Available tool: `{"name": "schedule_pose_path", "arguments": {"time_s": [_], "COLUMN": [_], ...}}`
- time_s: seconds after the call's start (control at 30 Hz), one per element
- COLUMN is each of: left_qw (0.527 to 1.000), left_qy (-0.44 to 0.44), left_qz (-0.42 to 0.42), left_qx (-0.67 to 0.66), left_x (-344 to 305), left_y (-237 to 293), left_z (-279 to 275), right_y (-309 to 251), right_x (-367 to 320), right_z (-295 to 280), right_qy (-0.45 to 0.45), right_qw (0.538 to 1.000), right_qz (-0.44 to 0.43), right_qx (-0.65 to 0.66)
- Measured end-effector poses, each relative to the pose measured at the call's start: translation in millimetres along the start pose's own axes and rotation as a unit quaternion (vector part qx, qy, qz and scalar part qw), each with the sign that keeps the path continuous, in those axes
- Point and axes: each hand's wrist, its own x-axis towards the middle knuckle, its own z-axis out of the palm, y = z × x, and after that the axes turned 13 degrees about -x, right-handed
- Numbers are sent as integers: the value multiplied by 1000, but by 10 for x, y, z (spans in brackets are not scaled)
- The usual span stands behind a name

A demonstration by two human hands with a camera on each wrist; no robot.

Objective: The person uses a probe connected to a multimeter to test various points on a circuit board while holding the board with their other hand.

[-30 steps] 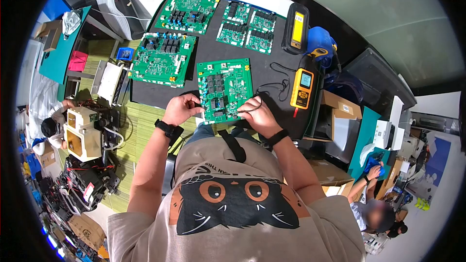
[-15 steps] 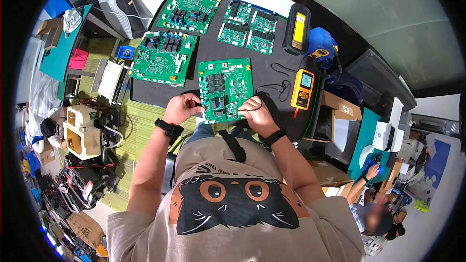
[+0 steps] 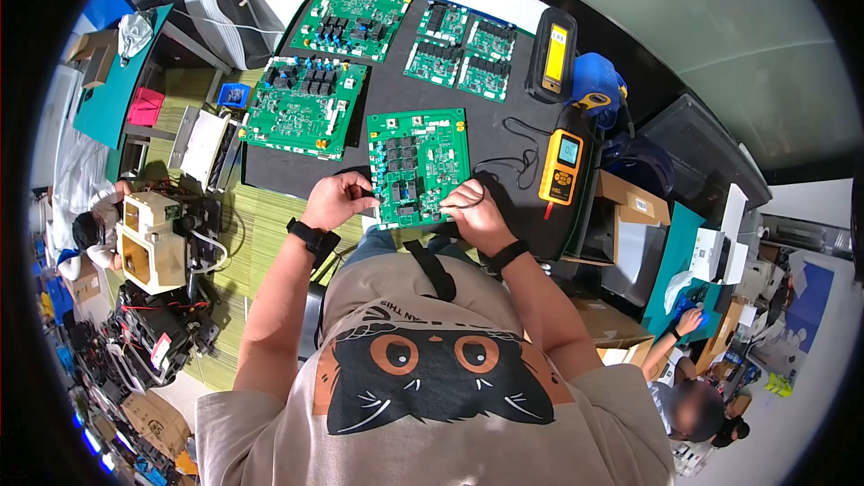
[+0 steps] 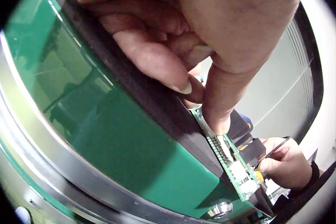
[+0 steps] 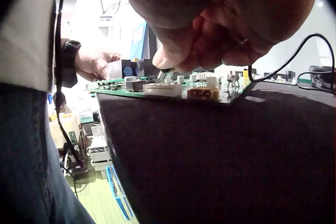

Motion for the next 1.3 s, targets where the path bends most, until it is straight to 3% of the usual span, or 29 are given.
{"name": "schedule_pose_path", "arguments": {"time_s": [1.3], "left_qw": [1000], "left_qy": [0], "left_qz": [13], "left_qx": [3], "left_x": [0], "left_y": [7], "left_z": [-4], "right_y": [-83], "right_x": [27], "right_z": [-72], "right_qy": [-23], "right_qw": [999], "right_qz": [31], "right_qx": [-10]}}
